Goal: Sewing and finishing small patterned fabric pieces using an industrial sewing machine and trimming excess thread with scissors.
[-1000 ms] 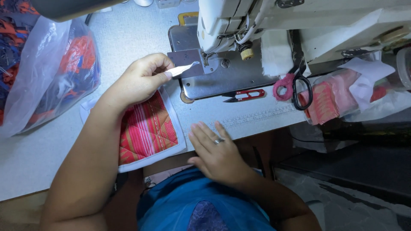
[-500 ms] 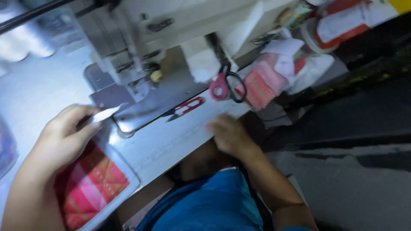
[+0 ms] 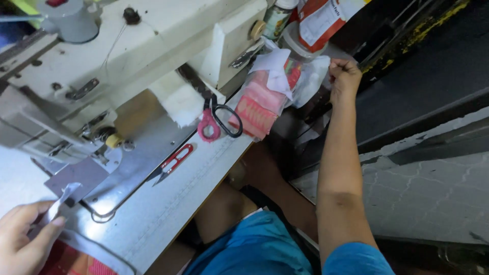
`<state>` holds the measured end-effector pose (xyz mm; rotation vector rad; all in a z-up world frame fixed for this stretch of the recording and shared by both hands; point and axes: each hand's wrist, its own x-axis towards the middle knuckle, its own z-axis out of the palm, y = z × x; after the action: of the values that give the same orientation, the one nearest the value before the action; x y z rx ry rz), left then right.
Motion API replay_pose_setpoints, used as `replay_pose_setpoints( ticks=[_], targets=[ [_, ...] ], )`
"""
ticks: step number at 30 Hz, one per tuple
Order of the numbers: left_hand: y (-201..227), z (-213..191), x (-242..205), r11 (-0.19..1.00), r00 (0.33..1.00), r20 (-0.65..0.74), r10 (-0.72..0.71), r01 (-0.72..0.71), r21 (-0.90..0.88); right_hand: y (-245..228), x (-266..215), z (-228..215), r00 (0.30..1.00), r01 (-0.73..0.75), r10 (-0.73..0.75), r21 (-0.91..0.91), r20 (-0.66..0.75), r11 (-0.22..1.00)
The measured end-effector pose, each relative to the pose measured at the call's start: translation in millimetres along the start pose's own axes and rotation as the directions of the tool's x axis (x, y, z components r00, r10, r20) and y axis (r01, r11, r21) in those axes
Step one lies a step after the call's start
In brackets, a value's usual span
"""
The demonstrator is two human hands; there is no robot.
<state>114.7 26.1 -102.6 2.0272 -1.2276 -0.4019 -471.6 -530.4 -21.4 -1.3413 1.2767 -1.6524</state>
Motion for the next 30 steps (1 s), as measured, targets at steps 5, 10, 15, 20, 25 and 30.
replay_pose_setpoints(
  ticks=[5,10,15,20,25,30],
  targets=[
    [-6.6,6.6,-3.4,0.999,0.998,-0.043,-0.041,0.041,-0.011,53.2,49.6,-8.0,0.891,0.42,-0.198,-0.577,0.408,0.701],
    [18.9,5.2,-10.3,0.995,0.994,-0.102,-0.047,0.038,-0.088,18.1,29.6,14.9,0.863,0.335,0.26,-0.876,0.433,0.347],
    [-16.6,15.3,-10.6,0.995,0.996,-0.094,-0.003,-0.007,-0.098,-27.0,-17.7,14.6,0.816,0.317,0.426,-0.919,0.39,0.235],
    [2.1,12.3,-14.6,0.992,0.994,-0.105,-0.029,0.016,-0.122,-25.8,-37.4,5.6,0.663,0.348,0.593,-0.889,0.457,0.296],
    [11.2,2.9,-5.8,0.999,0.997,-0.079,0.016,-0.019,-0.033,-37.2,-12.5,-3.4,0.773,0.508,0.278,-0.819,0.571,0.267],
    [-18.8,8.8,-1.2,0.995,0.992,-0.079,0.098,-0.097,0.008,0.6,5.6,14.7,0.616,0.725,-0.122,-0.5,0.778,0.474]
  ],
)
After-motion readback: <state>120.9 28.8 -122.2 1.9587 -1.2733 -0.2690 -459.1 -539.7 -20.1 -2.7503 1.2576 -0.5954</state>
